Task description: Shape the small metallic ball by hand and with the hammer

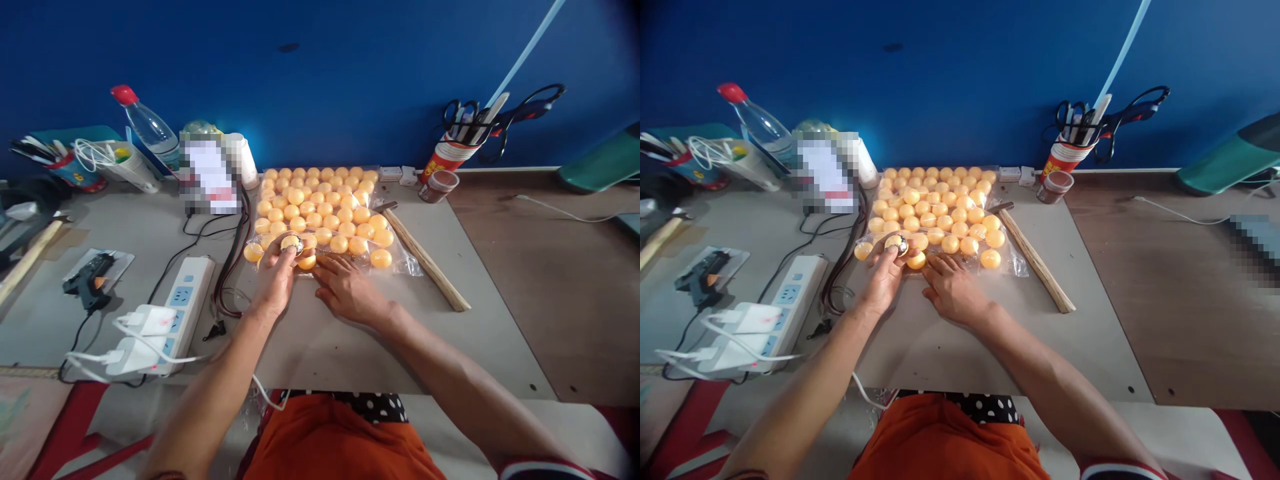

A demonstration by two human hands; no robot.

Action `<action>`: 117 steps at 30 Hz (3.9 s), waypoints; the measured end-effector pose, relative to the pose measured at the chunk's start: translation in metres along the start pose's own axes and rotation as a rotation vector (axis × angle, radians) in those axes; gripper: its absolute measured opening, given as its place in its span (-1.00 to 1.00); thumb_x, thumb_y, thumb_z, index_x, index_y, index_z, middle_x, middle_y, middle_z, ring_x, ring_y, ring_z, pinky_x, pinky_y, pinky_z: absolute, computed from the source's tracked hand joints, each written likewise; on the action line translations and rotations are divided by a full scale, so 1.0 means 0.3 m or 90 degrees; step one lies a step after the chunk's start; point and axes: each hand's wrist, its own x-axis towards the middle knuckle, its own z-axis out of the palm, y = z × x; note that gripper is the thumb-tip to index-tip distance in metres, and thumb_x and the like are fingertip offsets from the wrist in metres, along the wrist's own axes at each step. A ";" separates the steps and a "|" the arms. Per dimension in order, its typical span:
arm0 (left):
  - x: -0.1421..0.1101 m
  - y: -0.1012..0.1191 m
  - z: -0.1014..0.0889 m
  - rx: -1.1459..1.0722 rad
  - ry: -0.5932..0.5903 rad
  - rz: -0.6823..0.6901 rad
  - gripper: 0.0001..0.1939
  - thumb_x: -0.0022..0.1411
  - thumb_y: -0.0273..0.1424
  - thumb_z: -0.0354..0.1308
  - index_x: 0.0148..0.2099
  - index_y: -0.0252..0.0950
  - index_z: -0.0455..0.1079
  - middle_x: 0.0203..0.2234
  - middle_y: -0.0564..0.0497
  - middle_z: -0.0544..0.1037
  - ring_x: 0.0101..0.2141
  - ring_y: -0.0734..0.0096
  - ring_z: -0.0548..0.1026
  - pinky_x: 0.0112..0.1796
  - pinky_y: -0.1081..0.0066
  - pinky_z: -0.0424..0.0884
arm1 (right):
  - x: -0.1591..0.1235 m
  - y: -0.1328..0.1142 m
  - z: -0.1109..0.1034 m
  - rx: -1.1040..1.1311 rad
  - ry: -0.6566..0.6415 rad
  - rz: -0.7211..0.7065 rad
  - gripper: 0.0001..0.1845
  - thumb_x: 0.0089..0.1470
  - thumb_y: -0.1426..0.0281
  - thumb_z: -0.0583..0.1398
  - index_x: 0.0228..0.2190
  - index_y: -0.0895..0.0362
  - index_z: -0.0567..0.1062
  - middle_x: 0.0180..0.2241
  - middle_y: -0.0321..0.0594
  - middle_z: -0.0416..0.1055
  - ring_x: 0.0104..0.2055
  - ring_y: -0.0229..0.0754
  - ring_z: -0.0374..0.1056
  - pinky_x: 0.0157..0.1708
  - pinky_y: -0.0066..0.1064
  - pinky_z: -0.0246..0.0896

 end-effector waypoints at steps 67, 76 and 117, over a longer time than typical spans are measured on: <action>-0.025 0.002 0.014 0.029 -0.015 -0.070 -0.59 0.04 -0.19 0.41 -0.08 -0.20 0.45 -0.29 0.03 0.63 -0.30 0.34 0.62 -0.14 0.26 0.54 | 0.031 0.055 -0.017 -0.123 0.122 0.205 -0.80 0.20 0.46 0.10 -0.38 0.13 0.51 -0.29 -0.06 0.42 -0.32 -0.11 0.30 -0.35 -0.33 0.14; -0.042 0.027 0.024 -0.006 -0.071 -0.100 -0.54 0.03 -0.21 0.44 -0.03 -0.21 0.46 -0.24 0.00 0.63 -0.46 0.51 0.54 -0.31 0.40 0.52 | 0.017 0.072 -0.016 0.148 0.283 0.283 -0.92 -0.03 0.50 0.13 -0.47 0.11 0.43 -0.46 -0.25 0.41 -0.49 -0.26 0.26 -0.43 -0.41 0.20; -0.051 0.048 0.015 -0.163 -0.223 -0.325 -0.51 0.12 -0.33 0.39 0.10 -0.24 0.47 -0.26 -0.06 0.64 -0.30 0.30 0.64 -0.13 0.27 0.49 | 0.022 0.031 -0.050 0.789 0.227 0.246 -0.78 0.04 0.23 0.27 -0.36 0.15 0.49 -0.63 -0.40 0.32 -0.63 -0.37 0.18 -0.58 -0.44 0.09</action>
